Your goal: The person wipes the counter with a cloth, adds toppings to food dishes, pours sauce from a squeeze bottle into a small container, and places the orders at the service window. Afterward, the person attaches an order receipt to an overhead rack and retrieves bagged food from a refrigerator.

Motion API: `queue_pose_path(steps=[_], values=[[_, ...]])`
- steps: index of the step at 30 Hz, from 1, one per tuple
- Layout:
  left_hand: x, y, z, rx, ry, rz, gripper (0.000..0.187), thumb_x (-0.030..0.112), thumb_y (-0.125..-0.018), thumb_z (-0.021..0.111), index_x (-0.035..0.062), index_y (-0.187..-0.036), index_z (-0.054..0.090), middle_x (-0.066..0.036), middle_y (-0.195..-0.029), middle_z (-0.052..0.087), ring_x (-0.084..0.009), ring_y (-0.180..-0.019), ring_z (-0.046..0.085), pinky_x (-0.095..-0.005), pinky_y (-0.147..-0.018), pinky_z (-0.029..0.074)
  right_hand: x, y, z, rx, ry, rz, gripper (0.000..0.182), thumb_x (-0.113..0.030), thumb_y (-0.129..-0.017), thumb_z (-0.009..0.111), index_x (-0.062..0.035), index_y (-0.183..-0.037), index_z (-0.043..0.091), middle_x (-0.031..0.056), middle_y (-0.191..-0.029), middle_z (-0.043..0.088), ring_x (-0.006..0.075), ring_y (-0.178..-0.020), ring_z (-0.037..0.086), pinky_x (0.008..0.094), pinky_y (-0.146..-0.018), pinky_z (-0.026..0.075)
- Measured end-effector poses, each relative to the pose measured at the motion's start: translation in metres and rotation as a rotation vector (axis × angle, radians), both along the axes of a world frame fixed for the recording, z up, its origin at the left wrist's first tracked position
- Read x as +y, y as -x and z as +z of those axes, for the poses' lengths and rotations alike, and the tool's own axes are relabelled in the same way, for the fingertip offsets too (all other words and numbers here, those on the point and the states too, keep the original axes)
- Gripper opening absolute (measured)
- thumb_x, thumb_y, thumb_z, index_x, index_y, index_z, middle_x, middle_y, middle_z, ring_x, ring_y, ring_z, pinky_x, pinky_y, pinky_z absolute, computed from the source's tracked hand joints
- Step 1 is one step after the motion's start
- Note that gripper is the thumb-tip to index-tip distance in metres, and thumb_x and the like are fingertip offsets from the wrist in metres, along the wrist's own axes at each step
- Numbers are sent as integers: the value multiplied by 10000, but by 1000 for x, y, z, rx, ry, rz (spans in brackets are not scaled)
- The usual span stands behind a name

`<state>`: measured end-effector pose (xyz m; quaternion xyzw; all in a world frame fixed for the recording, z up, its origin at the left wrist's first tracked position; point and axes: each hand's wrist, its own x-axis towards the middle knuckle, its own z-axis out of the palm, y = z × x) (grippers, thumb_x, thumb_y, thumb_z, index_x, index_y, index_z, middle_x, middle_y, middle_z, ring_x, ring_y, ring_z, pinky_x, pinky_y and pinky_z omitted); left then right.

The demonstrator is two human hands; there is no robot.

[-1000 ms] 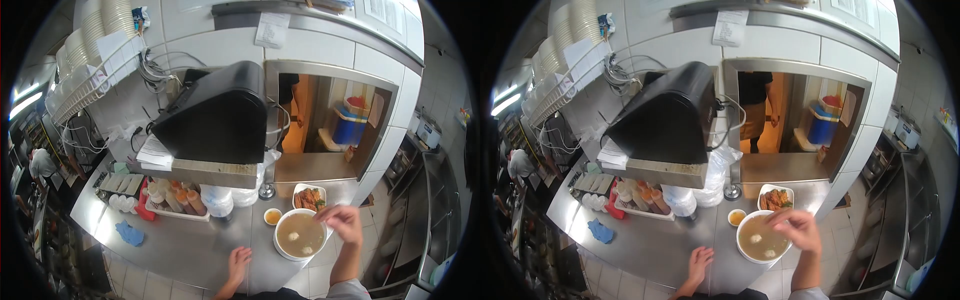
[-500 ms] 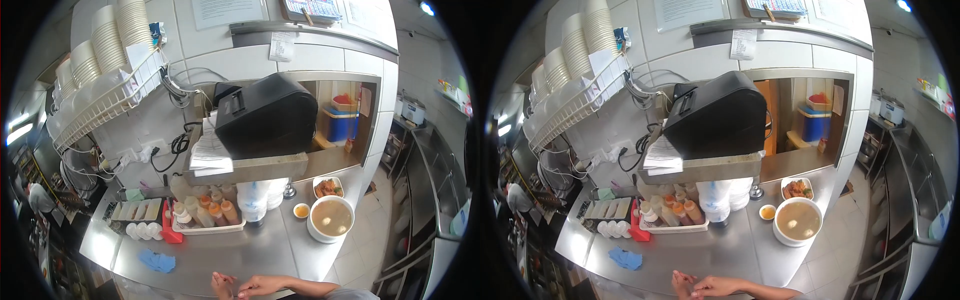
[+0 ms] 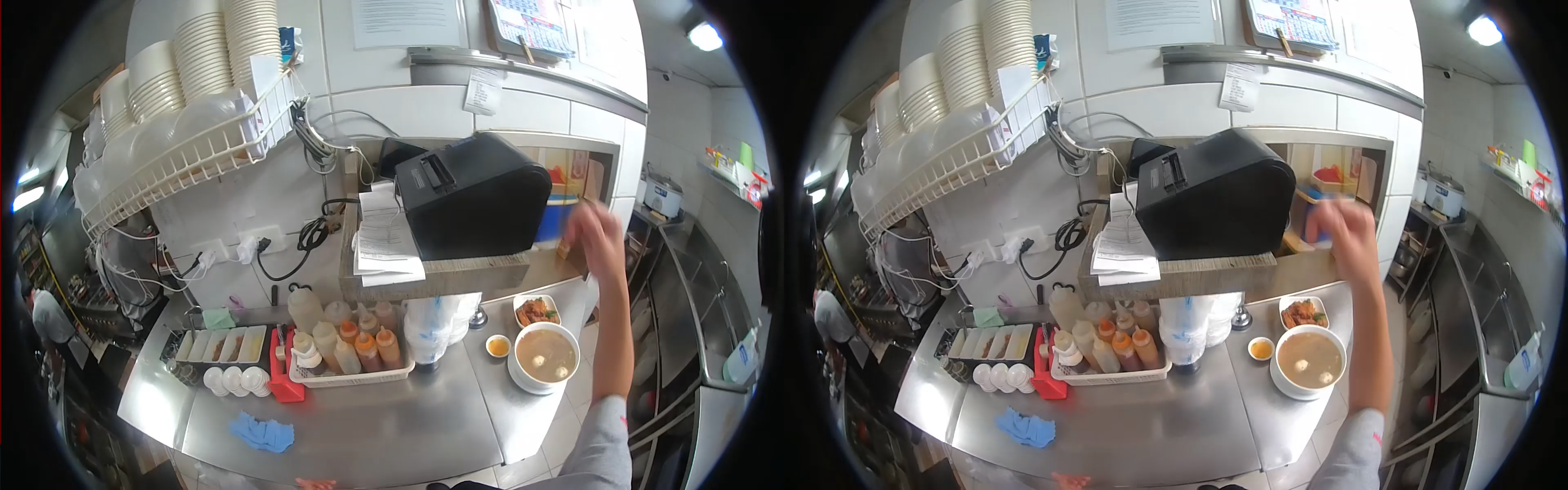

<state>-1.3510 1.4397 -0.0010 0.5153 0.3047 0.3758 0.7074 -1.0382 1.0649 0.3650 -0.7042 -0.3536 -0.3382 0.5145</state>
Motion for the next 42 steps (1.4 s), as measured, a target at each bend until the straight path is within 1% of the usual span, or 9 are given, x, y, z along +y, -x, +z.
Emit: queue_pose_path(steps=[10,15,23,26,27,29,32,35,42], values=[[-30,-2,-3,60,-5,255,405,360,-942,407,57,-686,489,-48,-647,511,-149,-620,472,-296,-636,433,-1,-270,88,336,-53,-128,507,-456,-807,594,-91,-1153,528,114,-1086,542,206,-935,503,332,-679,477],[-17,18,-33,6,-4,219,276,260,-918,468,1,-872,551,-141,-806,590,-240,-761,563,-359,-733,465,20,-301,124,421,-7,334,526,-499,-800,581,-160,-1199,538,91,-1283,407,301,-1191,306,431,-973,289],[-34,-25,13,44,-87,247,463,344,-958,351,30,-640,476,-80,-591,504,-196,-569,529,-306,-621,450,19,-252,180,330,-227,609,402,-368,-903,492,-102,-1203,503,27,-1240,506,202,-1137,441,355,-973,340],[-26,-22,16,144,-207,220,446,334,-960,351,28,-683,522,-67,-631,532,-173,-593,527,-289,-615,434,-10,-196,190,-190,201,718,432,-250,-910,461,-26,-1278,423,118,-1356,384,240,-1182,427,367,-1041,297],[-24,-22,13,155,-237,248,435,327,-960,352,28,-701,534,-59,-650,541,-163,-610,526,-287,-619,433,25,-120,164,-275,63,118,460,-233,-898,467,-22,-1301,397,142,-1347,387,238,-1196,417,369,-1043,300],[-17,-22,6,181,-407,232,374,254,-951,362,-10,-775,560,-93,-732,571,-176,-690,534,-329,-686,435,24,-75,133,-465,252,798,556,9,-850,461,-177,-1354,317,160,-1394,308,352,-1250,345,451,-975,418],[-9,-27,11,84,-246,196,329,265,-953,357,-3,-923,544,-92,-862,575,-174,-805,560,-307,-708,451,78,20,11,-93,183,597,357,-148,-888,429,65,-1171,475,113,-1075,542,224,-824,551,311,-746,465],[-4,-31,35,190,-344,225,274,232,-942,401,0,-997,538,-109,-909,581,-190,-875,565,-309,-782,442,187,92,-114,268,546,792,242,-21,-722,680,-25,-964,659,66,-921,530,153,-736,548,264,-617,466],[5,-39,1,586,-917,-130,344,173,-762,594,108,-1098,555,-85,-1220,492,-325,-1212,376,-448,-991,276,274,138,-360,612,672,522,214,-47,-768,616,-11,-976,649,140,-960,537,244,-685,580,339,-628,474]])
